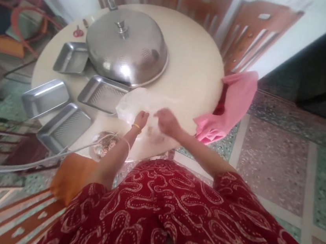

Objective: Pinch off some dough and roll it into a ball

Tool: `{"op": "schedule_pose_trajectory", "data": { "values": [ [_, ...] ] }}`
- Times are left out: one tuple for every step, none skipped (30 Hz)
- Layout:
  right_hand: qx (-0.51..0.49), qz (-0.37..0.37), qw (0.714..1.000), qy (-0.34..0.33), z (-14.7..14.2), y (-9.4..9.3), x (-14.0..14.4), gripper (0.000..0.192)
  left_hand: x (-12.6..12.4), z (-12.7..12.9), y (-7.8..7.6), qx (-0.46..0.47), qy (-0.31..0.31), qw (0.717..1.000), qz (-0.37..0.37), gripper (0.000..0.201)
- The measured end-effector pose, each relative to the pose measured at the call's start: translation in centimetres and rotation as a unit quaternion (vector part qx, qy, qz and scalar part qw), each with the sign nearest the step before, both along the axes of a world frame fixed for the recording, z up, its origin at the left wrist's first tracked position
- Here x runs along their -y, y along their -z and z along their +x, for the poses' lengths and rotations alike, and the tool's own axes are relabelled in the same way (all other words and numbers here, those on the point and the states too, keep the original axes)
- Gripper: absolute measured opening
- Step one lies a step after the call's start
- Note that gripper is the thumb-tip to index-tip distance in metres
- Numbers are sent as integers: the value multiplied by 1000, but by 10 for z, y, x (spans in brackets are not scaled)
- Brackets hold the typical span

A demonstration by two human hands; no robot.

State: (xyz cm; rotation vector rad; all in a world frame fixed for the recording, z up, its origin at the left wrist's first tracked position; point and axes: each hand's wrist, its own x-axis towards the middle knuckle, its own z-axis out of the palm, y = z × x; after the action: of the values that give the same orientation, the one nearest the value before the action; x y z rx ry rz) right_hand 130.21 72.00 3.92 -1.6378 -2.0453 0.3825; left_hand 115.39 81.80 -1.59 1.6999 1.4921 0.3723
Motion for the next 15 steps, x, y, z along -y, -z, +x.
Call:
{"op": "schedule_pose_trajectory", "data": {
  "values": [
    [-10,-19,996,-86,-15,6,11,33,1,-2,1,-8,-17,1000,-7,26],
    [-3,-63,988,-144,-27,13,22,31,3,-4,2,-13,-30,999,-14,26],
    [16,-113,981,-158,-36,20,31,28,5,-6,2,-17,-40,999,-21,26],
    [35,-152,976,-155,-41,28,39,28,6,-8,1,-20,-49,998,-26,26],
    [53,-181,972,-138,-42,34,43,27,7,-11,-1,-23,-55,998,-29,25],
    [67,-197,972,-113,-39,39,44,27,8,-13,-3,-26,-59,998,-28,23],
    [77,-203,972,-89,-32,43,43,27,10,-17,-7,-29,-60,998,-22,21],
    [85,-205,973,-67,-23,44,39,28,13,-21,-11,-31,-60,998,-13,16],
    [93,-208,973,-46,-13,44,35,29,17,-25,-15,-32,-59,998,-3,10],
    [100,-211,972,-26,-4,43,30,30,24,-31,-20,-34,-53,998,14,10],
    [106,-214,971,-11,3,41,26,31,33,-37,-24,-39,-40,998,41,18],
    [110,-216,970,1,8,38,22,33,44,-43,-27,-48,-19,996,70,24],
    [113,-218,969,9,10,35,20,34,57,-50,-30,-63,12,993,95,25],
    [114,-217,969,14,8,32,18,35,69,-56,-31,-84,51,989,108,24],
    [108,-210,972,12,4,29,18,34,81,-61,-30,-111,93,984,98,25]
  ]
}}
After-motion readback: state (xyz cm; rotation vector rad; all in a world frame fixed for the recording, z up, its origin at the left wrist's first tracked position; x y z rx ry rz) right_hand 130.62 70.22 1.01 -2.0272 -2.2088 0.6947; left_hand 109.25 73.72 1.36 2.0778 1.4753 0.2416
